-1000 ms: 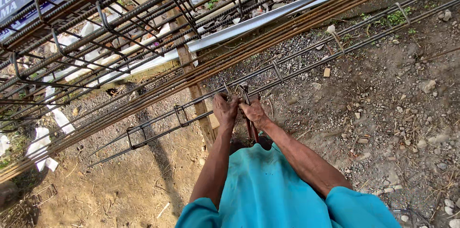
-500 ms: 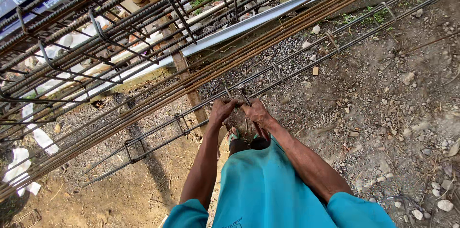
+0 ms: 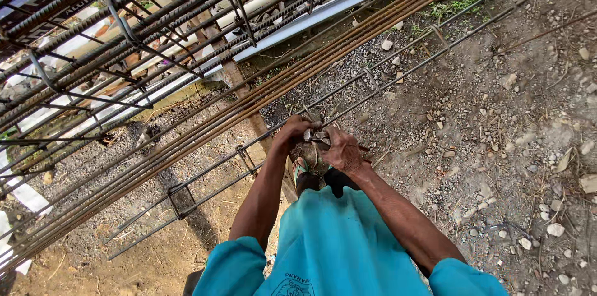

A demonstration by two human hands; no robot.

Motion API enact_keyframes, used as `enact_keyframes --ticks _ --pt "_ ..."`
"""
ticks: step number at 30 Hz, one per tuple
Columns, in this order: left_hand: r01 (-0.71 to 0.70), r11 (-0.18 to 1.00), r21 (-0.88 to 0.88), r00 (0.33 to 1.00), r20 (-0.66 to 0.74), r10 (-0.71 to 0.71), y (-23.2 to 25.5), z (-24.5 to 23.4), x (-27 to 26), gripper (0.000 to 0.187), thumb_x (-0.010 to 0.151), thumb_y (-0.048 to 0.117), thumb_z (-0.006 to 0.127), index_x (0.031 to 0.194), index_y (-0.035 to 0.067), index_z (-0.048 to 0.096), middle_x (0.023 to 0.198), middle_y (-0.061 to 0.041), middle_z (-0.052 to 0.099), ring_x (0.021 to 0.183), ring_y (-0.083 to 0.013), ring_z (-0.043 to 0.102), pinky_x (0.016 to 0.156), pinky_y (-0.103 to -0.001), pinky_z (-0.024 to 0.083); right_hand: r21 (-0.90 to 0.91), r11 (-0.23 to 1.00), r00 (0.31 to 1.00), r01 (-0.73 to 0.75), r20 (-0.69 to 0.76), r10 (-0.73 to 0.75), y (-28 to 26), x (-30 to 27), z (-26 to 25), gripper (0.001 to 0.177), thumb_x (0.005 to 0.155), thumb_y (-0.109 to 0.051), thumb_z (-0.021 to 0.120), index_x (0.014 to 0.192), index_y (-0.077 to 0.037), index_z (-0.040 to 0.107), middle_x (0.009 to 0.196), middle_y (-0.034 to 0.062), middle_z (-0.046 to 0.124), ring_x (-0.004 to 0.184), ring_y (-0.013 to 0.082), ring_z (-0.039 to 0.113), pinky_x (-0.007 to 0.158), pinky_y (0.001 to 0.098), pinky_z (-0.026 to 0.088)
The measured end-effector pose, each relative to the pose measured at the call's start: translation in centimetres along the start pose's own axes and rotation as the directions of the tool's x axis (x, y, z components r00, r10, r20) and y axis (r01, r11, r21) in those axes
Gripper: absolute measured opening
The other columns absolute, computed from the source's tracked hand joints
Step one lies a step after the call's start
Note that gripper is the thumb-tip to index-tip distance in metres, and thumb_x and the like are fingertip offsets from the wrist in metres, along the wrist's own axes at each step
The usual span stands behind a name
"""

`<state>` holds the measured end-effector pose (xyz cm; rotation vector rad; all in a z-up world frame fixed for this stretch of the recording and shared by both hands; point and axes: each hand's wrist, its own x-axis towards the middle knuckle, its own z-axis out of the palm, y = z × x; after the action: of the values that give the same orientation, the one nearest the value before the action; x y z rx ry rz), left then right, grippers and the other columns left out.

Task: The person uses pliers to twist and secure wire ties around the intersections of a steel rebar grid. They work along the length of the rebar structure, repeatedly gripping and twisting the wire to fasten the bars together.

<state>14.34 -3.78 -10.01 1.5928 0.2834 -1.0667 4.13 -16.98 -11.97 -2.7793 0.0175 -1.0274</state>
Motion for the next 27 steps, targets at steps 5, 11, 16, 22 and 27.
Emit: enact_keyframes --ticks 5,11,16,22,27 --pt "-0.122 0.981 0.148 0.992 -0.025 0.127 -2.8 0.8 1.5 0.028 0.087 0.027 0.077 0.086 -0.002 0.077 0.083 -0.021 0.069 0.067 -0.0258 0.059 0.056 -0.038 0.048 0.360 0.931 0.819 -0.066 0.552 -0.155 5.9 -2.5 0.0 0.043 0.095 -0.051 0.056 0.111 -0.010 0.057 0.092 0.0088 0.058 0.084 0.0242 0.056 0.080 0.0392 0.038" --pt "-0.202 0.979 -0.035 0.978 0.044 0.203 -0.6 0.6 -0.8 0.022 0.081 0.017 0.069 0.074 -0.004 0.067 0.060 -0.013 0.063 0.048 -0.0156 0.063 0.038 -0.022 0.044 0.433 0.413 0.569 -0.801 0.764 0.304 -0.6 0.8 -7.3 0.024 0.100 -0.021 0.065 0.106 0.002 0.068 0.059 0.0112 0.066 0.047 0.0158 0.062 0.048 0.0286 0.055" --pt "-0.182 0.981 0.072 0.983 0.037 0.180 0.1 0.5 -0.4 0.025 0.087 0.020 0.071 0.080 -0.004 0.070 0.064 -0.014 0.065 0.054 -0.0174 0.063 0.045 -0.024 0.044 0.264 -0.497 0.192 -0.827 0.963 0.191 -2.7 -2.4 -3.8 0.022 0.095 -0.016 0.071 0.103 0.004 0.068 0.054 0.0016 0.050 0.043 0.0139 0.051 0.051 0.0335 0.051" --pt "-0.161 0.978 0.135 0.987 0.006 0.161 0.4 0.7 -0.9 0.025 0.086 0.022 0.072 0.086 -0.002 0.072 0.069 -0.014 0.068 0.064 -0.0198 0.066 0.053 -0.025 0.049 0.383 -0.209 0.209 -0.900 0.799 0.564 -0.6 3.9 -5.9 0.023 0.096 -0.023 0.070 0.088 -0.002 0.067 0.057 -0.0037 0.047 0.048 0.0114 0.048 0.055 0.0289 0.047" --pt "-0.146 0.989 0.023 0.988 0.056 0.144 -0.1 0.3 -0.4 0.027 0.091 0.020 0.071 0.094 -0.006 0.068 0.074 -0.016 0.069 0.064 -0.0219 0.065 0.052 -0.024 0.049 0.460 0.792 0.740 -0.401 0.673 -0.017 -3.1 1.0 -7.6 0.019 0.082 -0.009 0.074 0.100 -0.005 0.069 0.064 0.0075 0.065 0.058 0.0218 0.068 0.056 0.0363 0.057"
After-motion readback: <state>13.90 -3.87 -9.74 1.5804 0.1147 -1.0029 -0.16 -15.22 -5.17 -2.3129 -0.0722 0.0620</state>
